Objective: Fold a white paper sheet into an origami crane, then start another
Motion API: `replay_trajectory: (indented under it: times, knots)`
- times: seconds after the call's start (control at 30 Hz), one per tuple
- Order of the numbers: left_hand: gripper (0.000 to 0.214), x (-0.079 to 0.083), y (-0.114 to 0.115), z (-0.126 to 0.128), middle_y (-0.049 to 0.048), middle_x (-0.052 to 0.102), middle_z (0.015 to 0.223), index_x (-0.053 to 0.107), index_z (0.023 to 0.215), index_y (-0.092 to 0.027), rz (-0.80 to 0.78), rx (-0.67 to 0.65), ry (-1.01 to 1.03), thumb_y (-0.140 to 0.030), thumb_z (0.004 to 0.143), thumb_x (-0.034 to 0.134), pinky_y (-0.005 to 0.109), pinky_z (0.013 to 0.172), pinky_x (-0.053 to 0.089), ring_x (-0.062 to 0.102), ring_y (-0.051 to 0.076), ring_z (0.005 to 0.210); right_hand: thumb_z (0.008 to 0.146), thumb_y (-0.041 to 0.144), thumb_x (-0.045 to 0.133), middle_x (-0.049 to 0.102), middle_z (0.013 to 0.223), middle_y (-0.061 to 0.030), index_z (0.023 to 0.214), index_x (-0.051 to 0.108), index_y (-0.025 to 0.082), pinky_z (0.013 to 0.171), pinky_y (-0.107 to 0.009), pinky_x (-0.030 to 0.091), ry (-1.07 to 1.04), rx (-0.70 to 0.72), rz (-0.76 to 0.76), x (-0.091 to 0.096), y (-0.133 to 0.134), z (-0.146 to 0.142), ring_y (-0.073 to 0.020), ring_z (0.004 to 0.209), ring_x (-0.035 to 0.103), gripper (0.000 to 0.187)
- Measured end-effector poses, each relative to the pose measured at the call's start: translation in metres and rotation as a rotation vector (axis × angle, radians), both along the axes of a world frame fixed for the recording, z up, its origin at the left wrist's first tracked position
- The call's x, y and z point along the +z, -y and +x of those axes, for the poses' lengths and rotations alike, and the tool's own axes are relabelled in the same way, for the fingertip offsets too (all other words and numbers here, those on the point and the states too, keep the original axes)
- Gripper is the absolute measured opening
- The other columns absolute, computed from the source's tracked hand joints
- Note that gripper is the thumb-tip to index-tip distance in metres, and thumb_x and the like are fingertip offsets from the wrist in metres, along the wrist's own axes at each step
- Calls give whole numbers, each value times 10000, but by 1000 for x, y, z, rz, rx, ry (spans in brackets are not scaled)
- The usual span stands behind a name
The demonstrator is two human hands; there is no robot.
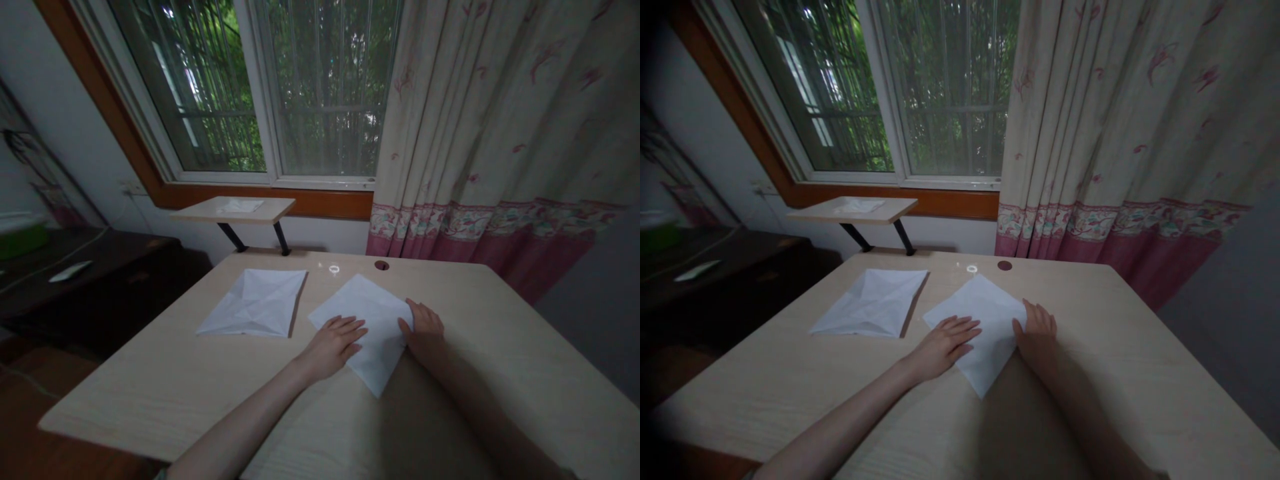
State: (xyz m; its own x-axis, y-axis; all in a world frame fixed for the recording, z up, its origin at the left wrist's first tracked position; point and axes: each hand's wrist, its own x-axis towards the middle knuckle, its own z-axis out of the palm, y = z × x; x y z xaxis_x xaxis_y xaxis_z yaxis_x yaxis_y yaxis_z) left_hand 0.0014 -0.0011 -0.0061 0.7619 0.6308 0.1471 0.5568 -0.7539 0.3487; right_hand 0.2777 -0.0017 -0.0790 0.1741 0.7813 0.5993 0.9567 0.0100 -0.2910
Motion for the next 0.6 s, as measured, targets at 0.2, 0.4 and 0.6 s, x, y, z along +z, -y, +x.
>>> replay_trajectory:
  times: [0.2,0.4,0.6]
  knots:
    - [606,4,4,-1,50,458,1572,497,1480,-312,2,-3,-18,-593,952,596,528,1221,298,412,284,1467,912,396,394,698,1200,-152,1280,579,179,1027,-540,447,-177,98,59,15,1,-1,-322,1086,650,466]
    - [561,5,8,-1,56,462,1571,536,1443,-357,53,-12,-9,-568,933,639,576,1193,317,427,319,1453,942,423,415,715,1177,-145,1282,583,181,977,-505,508,-432,189,54,31,9,-6,-306,1065,678,450]
    - [628,1,7,0,46,496,1546,562,1418,-375,81,36,-9,-605,855,717,642,1179,301,417,368,1450,959,465,443,720,1153,-136,1253,611,191,924,-440,540,-562,245,47,42,18,-16,-282,1036,687,436]
